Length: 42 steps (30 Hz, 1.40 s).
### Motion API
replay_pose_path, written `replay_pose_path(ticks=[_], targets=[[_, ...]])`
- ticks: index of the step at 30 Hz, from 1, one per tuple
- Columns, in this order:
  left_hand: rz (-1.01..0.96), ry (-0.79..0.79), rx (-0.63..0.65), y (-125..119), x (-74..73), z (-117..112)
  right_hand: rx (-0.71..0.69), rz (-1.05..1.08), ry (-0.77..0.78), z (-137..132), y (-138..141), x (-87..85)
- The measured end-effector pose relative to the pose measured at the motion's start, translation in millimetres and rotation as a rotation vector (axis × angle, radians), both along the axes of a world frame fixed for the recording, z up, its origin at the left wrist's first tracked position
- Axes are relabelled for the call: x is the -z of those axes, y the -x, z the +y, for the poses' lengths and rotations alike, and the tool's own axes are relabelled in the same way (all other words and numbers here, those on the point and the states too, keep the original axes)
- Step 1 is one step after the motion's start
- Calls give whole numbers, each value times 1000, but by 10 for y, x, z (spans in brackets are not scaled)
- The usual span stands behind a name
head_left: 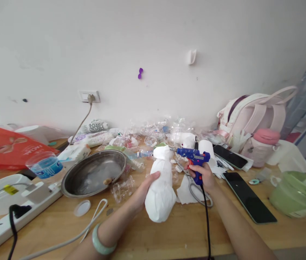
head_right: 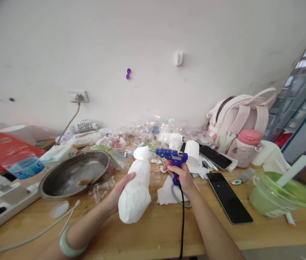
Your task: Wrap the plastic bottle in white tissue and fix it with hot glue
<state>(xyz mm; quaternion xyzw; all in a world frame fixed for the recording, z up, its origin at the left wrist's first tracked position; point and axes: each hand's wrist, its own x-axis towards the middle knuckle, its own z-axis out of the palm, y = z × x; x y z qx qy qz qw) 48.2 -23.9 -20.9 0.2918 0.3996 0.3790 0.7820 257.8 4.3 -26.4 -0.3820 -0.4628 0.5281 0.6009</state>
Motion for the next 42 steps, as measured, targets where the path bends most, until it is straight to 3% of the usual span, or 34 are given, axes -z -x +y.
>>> replay_pose_path(ticks=[7, 14, 19, 31, 42], targets=[[-40, -37, -132, -31, 3, 39, 12, 31, -48, -11, 22, -8], [-49, -93, -143, 11, -18, 7, 31, 93, -20, -27, 37, -16], [-104, -67, -29, 7, -9, 3, -3, 62, -47, -36, 45, -4], [-99, -25, -191, -11, -33, 46, 54, 51, -34, 8, 43, 19], [-115, 44, -81, 29, -54, 34, 19, 60, -14, -4, 58, 50]])
